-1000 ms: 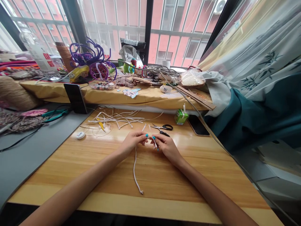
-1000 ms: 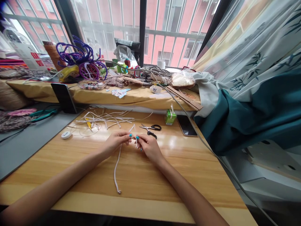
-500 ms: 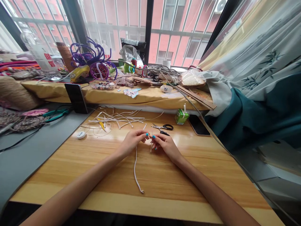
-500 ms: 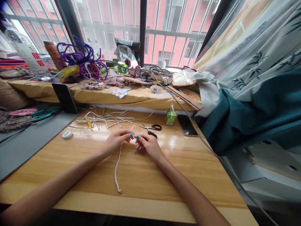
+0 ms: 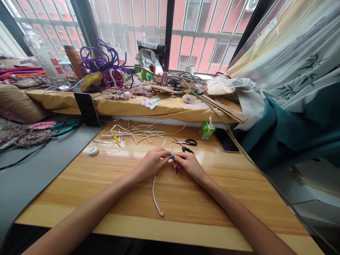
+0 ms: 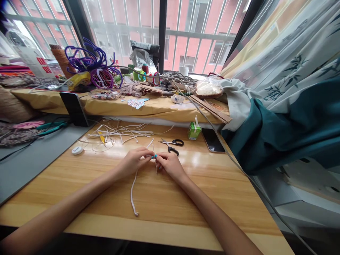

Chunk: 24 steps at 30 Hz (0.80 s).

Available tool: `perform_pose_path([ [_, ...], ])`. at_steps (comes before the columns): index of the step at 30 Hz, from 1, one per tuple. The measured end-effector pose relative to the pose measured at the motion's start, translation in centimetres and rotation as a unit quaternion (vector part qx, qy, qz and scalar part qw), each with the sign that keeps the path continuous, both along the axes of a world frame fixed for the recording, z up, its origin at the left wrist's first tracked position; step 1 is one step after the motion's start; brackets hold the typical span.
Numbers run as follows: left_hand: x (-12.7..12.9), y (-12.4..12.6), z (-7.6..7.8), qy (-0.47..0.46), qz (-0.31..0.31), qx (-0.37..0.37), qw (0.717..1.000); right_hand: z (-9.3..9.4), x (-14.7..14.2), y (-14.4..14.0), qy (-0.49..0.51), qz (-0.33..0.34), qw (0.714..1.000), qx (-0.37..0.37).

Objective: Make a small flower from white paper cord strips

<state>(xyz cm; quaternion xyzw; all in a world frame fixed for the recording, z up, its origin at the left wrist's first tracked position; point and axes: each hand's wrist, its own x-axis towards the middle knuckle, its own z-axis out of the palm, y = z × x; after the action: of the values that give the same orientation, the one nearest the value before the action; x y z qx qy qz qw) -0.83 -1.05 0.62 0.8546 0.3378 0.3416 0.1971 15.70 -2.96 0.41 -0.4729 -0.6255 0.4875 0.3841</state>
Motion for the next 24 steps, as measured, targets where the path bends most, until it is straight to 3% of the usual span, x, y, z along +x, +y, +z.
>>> perform_pose_path([
  [8, 0.01, 0.28, -0.39, 0.014, -0.017, -0.006, 1.0, -0.18, 0.15, 0.36, -0.016, -0.009, 0.999, -0.038],
  [24, -0.34, 0.34, 0.29, 0.013, -0.039, -0.08, 0.996, -0.28, 0.16, 0.48, -0.017, -0.021, 0.998, -0.049],
])
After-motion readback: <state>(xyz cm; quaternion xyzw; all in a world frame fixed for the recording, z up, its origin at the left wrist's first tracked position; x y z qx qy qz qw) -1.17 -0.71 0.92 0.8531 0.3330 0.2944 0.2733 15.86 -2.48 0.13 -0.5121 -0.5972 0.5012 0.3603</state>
